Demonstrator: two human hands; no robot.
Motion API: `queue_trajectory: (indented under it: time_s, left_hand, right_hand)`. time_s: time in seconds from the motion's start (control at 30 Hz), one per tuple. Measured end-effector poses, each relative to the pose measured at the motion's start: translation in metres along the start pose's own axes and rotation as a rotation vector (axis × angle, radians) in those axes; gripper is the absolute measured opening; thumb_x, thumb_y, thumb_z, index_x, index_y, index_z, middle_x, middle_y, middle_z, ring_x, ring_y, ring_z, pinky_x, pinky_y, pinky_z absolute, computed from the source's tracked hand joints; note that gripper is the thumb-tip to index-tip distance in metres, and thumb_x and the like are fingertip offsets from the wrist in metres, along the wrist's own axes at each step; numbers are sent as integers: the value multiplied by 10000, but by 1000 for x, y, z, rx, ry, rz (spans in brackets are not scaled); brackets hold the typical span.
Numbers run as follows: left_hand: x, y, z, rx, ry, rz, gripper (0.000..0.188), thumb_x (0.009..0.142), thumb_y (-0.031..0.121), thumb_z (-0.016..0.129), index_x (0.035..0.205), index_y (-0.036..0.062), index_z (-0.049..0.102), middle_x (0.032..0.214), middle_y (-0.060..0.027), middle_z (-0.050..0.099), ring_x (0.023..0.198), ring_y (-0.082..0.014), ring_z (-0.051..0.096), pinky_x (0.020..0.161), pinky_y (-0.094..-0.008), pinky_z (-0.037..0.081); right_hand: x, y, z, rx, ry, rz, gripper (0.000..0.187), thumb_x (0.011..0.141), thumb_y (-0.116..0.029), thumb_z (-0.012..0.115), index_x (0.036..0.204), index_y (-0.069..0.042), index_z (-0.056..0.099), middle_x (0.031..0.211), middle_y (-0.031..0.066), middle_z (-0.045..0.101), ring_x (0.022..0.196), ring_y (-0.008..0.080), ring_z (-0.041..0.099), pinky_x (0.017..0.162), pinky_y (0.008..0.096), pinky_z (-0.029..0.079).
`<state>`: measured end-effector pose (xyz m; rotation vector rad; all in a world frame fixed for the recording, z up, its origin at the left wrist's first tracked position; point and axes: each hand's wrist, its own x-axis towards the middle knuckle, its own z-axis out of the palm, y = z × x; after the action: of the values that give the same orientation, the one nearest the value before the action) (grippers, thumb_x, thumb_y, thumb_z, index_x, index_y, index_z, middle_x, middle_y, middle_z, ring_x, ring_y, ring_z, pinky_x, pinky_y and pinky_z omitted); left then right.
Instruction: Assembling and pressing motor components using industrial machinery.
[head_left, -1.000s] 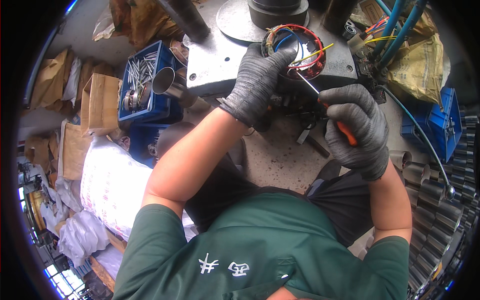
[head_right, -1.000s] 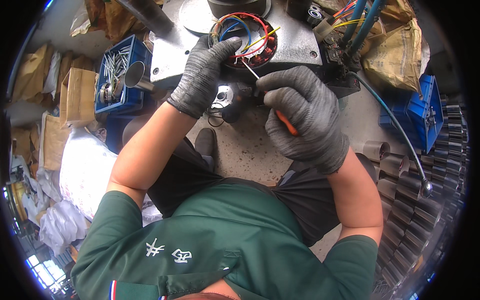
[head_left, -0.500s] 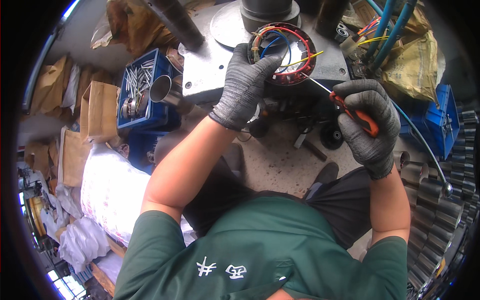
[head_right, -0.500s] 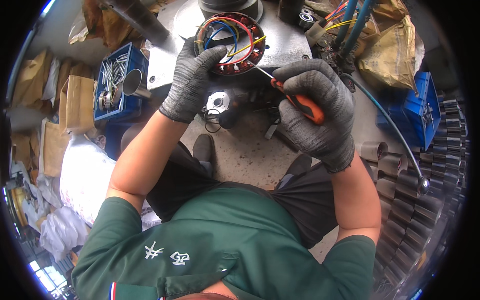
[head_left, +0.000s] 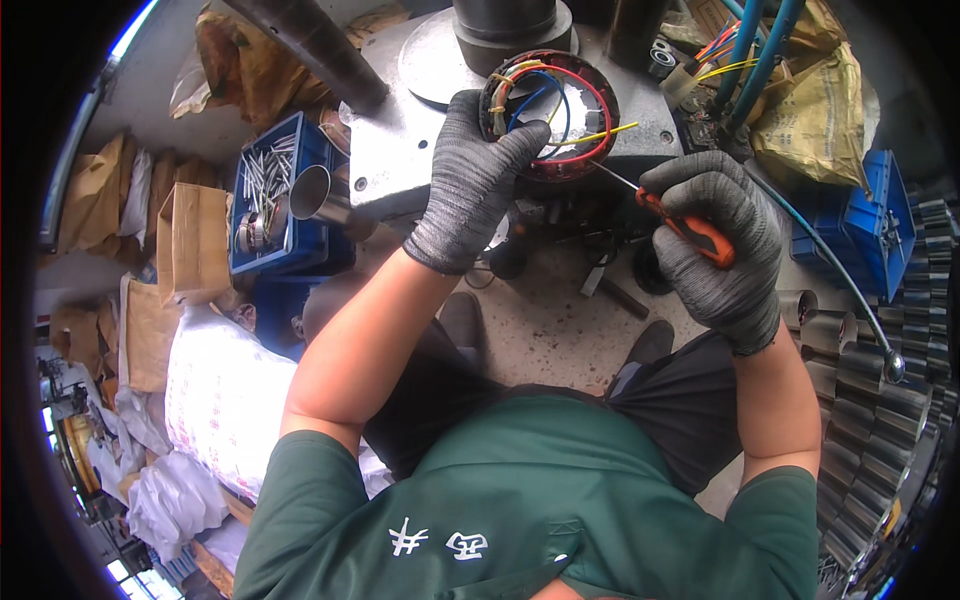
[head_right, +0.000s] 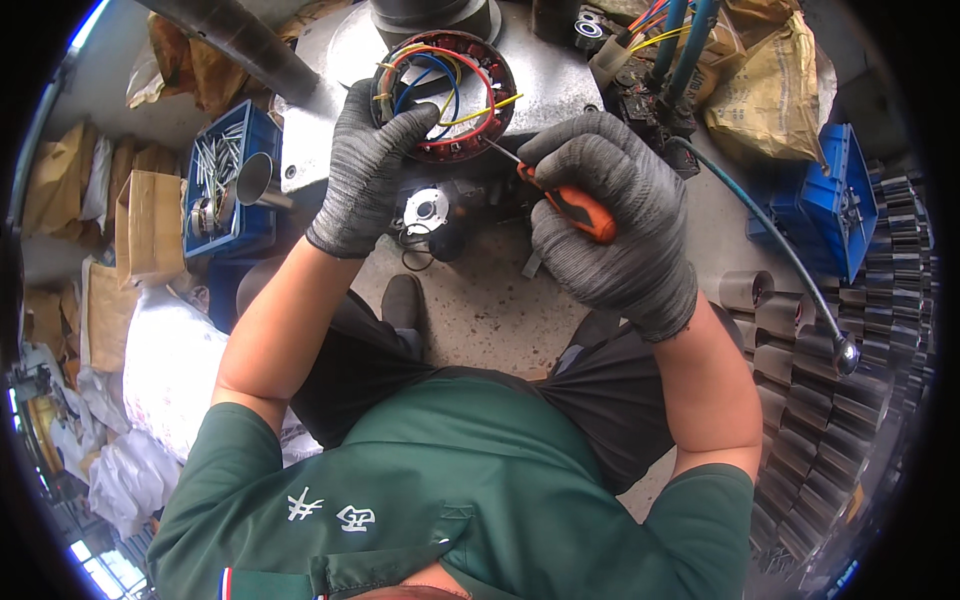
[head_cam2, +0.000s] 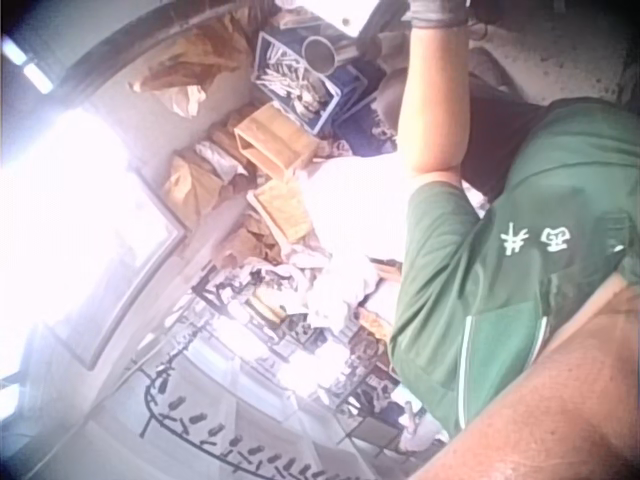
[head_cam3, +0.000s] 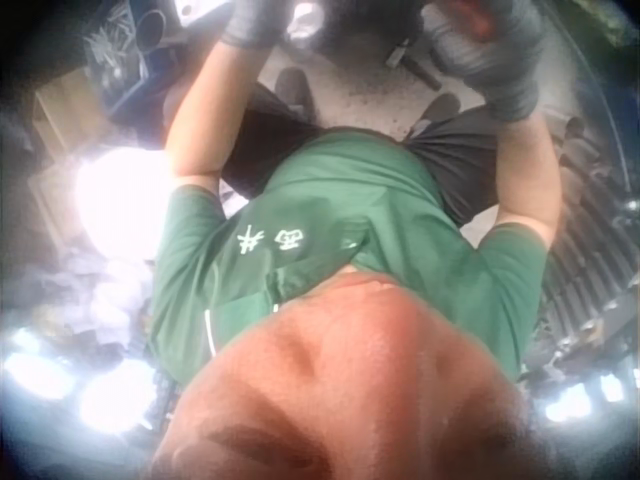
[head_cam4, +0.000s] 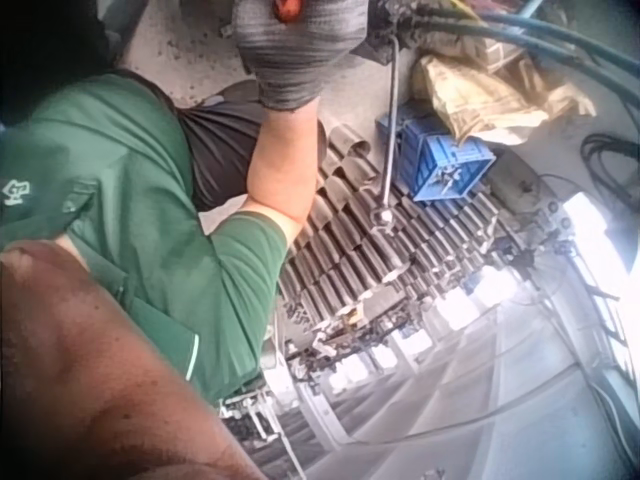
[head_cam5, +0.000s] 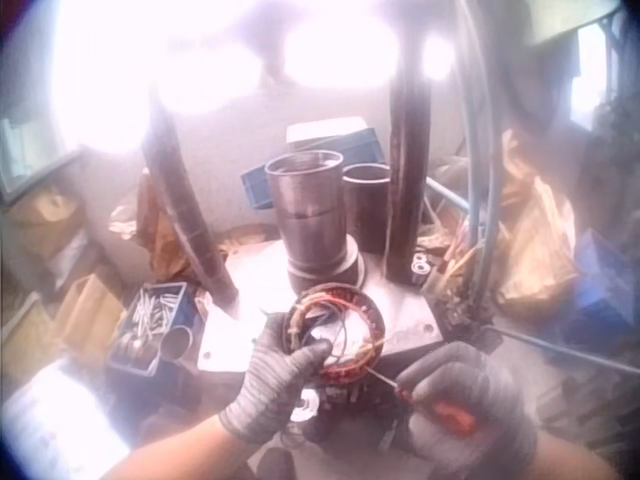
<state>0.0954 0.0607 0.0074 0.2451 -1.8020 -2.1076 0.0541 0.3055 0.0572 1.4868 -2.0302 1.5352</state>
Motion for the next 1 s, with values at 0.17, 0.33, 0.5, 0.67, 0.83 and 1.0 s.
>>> queue_trajectory:
  time_s: [0.17,0.33,0.5,0.67,0.83,1.0]
  left_hand:
    - [0,-2,-1,144,-23,88,458,827,123,797,1187,-2,543,1053,-90,628,945,-144,613,836,-287,550]
    - [-3,-3,3,166,-57,74,436,838,117,785,1170,-24,540,1084,-118,646,980,-154,629,857,-296,553]
    - [-1,-13,4,52,-57,-8,463,848,115,770,1211,-55,539,1086,-137,673,985,-171,658,872,-313,564]
    - [5,-20,2,556,-36,108,456,882,126,782,1250,-9,549,1079,-112,659,945,-171,668,813,-326,596]
    - [8,-25,-1,16,47,-73,438,859,119,763,1214,-46,565,1094,-131,669,952,-180,670,837,-312,576]
    - [12,-23,0,-80,75,-67,409,881,99,749,1218,-47,568,1051,-105,670,914,-148,661,802,-290,570]
  right_hand:
    - [2,-7,12,-179,-7,-2,271,673,54,707,913,-41,624,1014,132,691,883,306,716,772,368,587]
    - [1,-5,24,-312,-92,-7,243,680,-7,723,905,-48,642,1027,131,686,886,333,701,752,408,583]
    - [-1,-1,23,-314,-157,80,262,685,-31,721,940,-46,664,998,140,679,889,336,693,764,413,579]
    - [-3,7,4,-101,-90,160,271,698,61,672,954,-17,633,1011,131,689,931,271,701,831,369,568]
    - [-1,4,2,46,36,142,239,719,76,682,943,3,645,993,125,704,920,228,716,844,334,575]
    - [-2,6,3,42,42,139,273,719,96,683,971,3,640,1040,128,702,969,223,705,884,344,558]
